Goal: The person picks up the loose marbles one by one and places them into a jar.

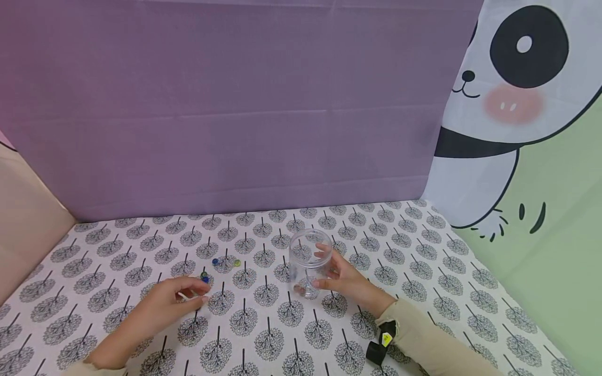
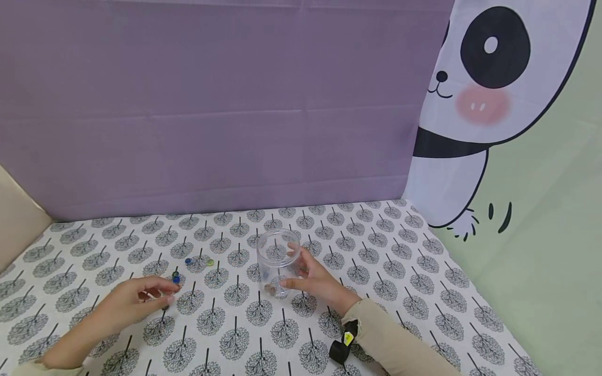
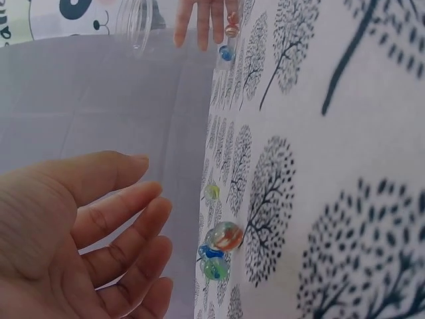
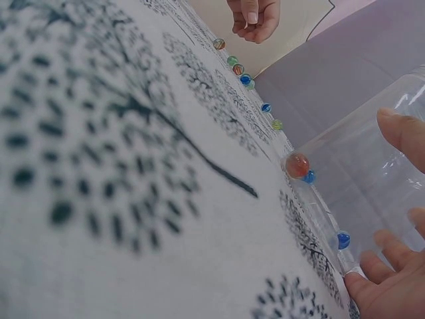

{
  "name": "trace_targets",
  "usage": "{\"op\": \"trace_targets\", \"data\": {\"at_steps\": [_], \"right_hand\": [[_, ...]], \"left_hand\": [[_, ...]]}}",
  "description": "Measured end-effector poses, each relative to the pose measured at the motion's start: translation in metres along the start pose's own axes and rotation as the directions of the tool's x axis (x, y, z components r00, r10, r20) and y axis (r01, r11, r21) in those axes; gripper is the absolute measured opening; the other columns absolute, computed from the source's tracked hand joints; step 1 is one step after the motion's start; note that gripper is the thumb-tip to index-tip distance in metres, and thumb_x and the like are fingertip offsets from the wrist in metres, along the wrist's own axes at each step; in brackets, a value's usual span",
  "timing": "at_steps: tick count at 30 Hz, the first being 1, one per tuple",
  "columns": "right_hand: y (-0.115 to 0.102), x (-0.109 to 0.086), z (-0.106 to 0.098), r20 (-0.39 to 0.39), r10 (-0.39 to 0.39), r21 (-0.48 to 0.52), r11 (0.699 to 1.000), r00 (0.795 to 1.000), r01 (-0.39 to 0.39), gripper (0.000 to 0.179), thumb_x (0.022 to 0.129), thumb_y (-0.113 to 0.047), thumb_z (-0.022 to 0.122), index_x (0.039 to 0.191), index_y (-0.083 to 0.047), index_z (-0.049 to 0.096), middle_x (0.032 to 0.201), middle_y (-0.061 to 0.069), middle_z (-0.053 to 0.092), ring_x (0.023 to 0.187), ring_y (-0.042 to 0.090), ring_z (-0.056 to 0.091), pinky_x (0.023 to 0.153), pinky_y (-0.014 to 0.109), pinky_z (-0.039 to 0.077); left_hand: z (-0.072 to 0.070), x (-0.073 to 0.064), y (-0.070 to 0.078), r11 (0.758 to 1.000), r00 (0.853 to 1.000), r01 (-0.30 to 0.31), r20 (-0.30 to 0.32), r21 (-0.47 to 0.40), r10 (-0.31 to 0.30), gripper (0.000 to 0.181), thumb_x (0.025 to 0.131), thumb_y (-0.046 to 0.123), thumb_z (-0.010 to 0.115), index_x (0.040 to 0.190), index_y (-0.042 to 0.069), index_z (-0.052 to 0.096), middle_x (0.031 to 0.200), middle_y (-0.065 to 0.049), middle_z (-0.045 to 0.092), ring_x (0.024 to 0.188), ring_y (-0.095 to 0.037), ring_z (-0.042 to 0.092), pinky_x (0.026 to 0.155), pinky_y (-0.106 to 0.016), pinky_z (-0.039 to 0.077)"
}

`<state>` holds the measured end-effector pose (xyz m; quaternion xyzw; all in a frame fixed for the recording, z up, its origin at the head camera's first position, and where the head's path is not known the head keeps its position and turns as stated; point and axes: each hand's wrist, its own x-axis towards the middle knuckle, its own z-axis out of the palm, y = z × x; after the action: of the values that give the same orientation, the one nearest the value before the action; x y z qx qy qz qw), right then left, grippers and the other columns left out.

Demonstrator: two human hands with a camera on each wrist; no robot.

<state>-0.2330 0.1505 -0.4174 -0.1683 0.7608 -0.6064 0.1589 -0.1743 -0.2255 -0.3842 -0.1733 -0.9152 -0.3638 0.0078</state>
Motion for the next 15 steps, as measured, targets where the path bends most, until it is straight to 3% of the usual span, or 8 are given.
{"op": "trace_targets", "data": {"at_steps": [4, 9, 15], "right_hand": [[0.0006, -0.0002, 0.0004, -0.005, 0.0, -0.002, 1.0, 1.0, 0.0, 0.09, 0.077, -0.026, 0.077, 0.149, -0.028, 0.022, 0.151, 0.011, 0.029, 0.134, 0.038, 0.033, 0.108, 0.05, 0.028], [0.001, -0.0003, 0.0003, -0.003, 0.009, -0.003, 1.0, 1.0, -0.009, 0.09, 0.077, -0.026, 0.076, 0.149, -0.028, 0.022, 0.151, 0.01, 0.028, 0.136, 0.038, 0.031, 0.109, 0.05, 0.025], [0.002, 0.0006, -0.0002, -0.002, 0.005, 0.002, 1.0, 1.0, -0.005, 0.088, 0.078, -0.024, 0.075, 0.148, -0.029, 0.023, 0.151, 0.01, 0.029, 0.135, 0.039, 0.032, 0.108, 0.051, 0.027]], "left_hand": [[-0.0026, -0.0003, -0.0021, 1.0, 1.0, -0.007, 0.009, 0.01, 0.006, 0.025, 0.085, 0.024, 0.069, 0.106, 0.012, 0.068, 0.106, -0.002, 0.067, 0.082, -0.003, 0.055, 0.069, -0.022, 0.049], [-0.0045, -0.002, -0.0049, 0.999, 0.998, 0.046, 0.031, -0.011, -0.046, 0.026, 0.085, 0.027, 0.069, 0.106, 0.014, 0.068, 0.105, -0.002, 0.067, 0.08, -0.005, 0.056, 0.065, -0.022, 0.049], [-0.0058, -0.0041, -0.0099, 0.997, 0.997, 0.067, 0.046, -0.036, -0.065, 0.027, 0.084, 0.026, 0.07, 0.105, 0.01, 0.068, 0.1, -0.004, 0.067, 0.079, -0.008, 0.059, 0.064, -0.023, 0.05]]}}
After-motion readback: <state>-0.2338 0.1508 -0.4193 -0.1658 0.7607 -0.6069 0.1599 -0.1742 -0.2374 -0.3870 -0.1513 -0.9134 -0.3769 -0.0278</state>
